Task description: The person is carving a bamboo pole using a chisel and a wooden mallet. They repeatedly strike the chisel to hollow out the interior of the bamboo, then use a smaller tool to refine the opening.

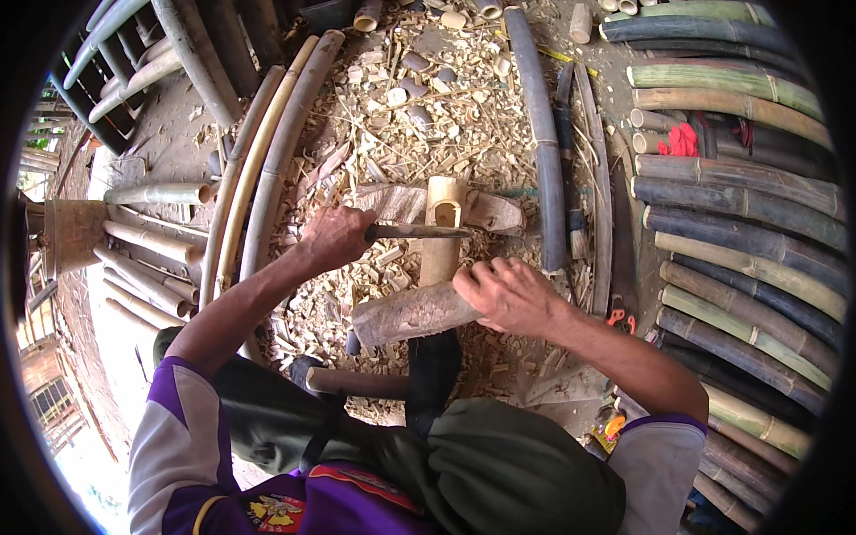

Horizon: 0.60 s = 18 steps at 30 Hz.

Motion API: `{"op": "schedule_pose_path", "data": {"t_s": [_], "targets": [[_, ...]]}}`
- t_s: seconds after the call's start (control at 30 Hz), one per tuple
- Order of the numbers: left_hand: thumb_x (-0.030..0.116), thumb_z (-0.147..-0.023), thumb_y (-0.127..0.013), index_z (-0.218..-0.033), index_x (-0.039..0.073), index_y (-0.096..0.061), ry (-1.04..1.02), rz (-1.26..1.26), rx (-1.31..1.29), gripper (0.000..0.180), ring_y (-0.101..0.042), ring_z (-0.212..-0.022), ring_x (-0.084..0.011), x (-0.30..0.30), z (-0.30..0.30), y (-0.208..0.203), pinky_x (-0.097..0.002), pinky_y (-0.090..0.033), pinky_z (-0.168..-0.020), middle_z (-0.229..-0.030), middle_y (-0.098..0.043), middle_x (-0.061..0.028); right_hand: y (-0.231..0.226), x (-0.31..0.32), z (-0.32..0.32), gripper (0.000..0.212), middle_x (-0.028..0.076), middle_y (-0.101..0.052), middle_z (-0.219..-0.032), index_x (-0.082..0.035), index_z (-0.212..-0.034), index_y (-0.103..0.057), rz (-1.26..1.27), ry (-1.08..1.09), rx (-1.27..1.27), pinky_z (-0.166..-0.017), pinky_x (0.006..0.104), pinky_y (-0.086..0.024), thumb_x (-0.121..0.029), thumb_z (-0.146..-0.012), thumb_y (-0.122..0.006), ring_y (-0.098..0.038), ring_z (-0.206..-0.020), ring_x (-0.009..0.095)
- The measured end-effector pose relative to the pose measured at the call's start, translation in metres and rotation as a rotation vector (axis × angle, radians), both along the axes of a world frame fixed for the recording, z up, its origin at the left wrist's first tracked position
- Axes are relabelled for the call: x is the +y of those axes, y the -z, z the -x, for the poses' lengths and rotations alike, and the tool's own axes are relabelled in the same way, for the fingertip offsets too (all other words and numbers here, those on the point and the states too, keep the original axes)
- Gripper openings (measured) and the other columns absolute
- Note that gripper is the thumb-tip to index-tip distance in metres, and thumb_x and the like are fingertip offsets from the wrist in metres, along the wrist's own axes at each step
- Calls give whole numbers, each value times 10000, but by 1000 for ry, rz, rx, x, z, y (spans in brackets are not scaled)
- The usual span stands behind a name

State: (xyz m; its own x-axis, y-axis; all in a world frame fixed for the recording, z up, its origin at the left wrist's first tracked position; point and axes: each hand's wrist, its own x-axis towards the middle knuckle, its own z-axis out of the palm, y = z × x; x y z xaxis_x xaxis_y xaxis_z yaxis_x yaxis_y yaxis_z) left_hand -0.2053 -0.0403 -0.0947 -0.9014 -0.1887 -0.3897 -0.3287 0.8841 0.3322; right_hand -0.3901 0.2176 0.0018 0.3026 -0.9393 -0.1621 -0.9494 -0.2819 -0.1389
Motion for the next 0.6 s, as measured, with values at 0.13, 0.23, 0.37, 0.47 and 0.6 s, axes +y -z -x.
{"op": "schedule_pose_path", "data": {"t_s": [0.13, 0.23, 0.37, 0.47, 0.6], "targets": [[166, -1013, -497, -958, 69, -603, 25, 65, -208, 153, -641, -595, -237, 3, 6, -6, -451, -516, -541, -732, -653, -105, 27, 10, 34, 665, 81, -637, -924, -41, -1126, -577, 85, -15, -25, -633, 355, -548, -383, -656, -901, -640, -801, 199], [146, -1029, -455, -986, 58, -583, 43, 36, -276, 161, -649, -622, -250, 5, 13, -14, -456, -534, -581, -743, -645, -111, 37, 5, 82, 664, 80, -647, -947, -38, -1148, -576, 66, 27, 132, -729, 376, -559, -351, -664, -907, -646, -853, 218], [149, -1038, -435, -1021, 62, -563, 42, 63, -206, 156, -652, -658, -255, 4, 2, -6, -453, -542, -592, -836, -653, -136, 18, -12, 80, 688, 82, -650, -980, -53, -1154, -583, 8, 41, 68, -789, 376, -532, -310, -620, -932, -632, -883, 237], [153, -1033, -437, -1058, 65, -545, 47, 79, -121, 141, -675, -737, -296, 9, 3, -2, -465, -547, -641, -937, -658, -169, 36, -7, 95, 735, 94, -659, -1022, -53, -1193, -579, 198, -108, 59, -797, 360, -534, -333, -608, -925, -646, -925, 238], [145, -1031, -429, -1069, 64, -542, 12, 75, -203, 144, -690, -796, -318, 8, 5, -3, -470, -550, -675, -977, -660, -179, 31, -15, 83, 640, 99, -672, -991, -57, -1207, -598, 54, -27, 221, -753, 348, -539, -336, -700, -872, -646, -909, 212]]}}
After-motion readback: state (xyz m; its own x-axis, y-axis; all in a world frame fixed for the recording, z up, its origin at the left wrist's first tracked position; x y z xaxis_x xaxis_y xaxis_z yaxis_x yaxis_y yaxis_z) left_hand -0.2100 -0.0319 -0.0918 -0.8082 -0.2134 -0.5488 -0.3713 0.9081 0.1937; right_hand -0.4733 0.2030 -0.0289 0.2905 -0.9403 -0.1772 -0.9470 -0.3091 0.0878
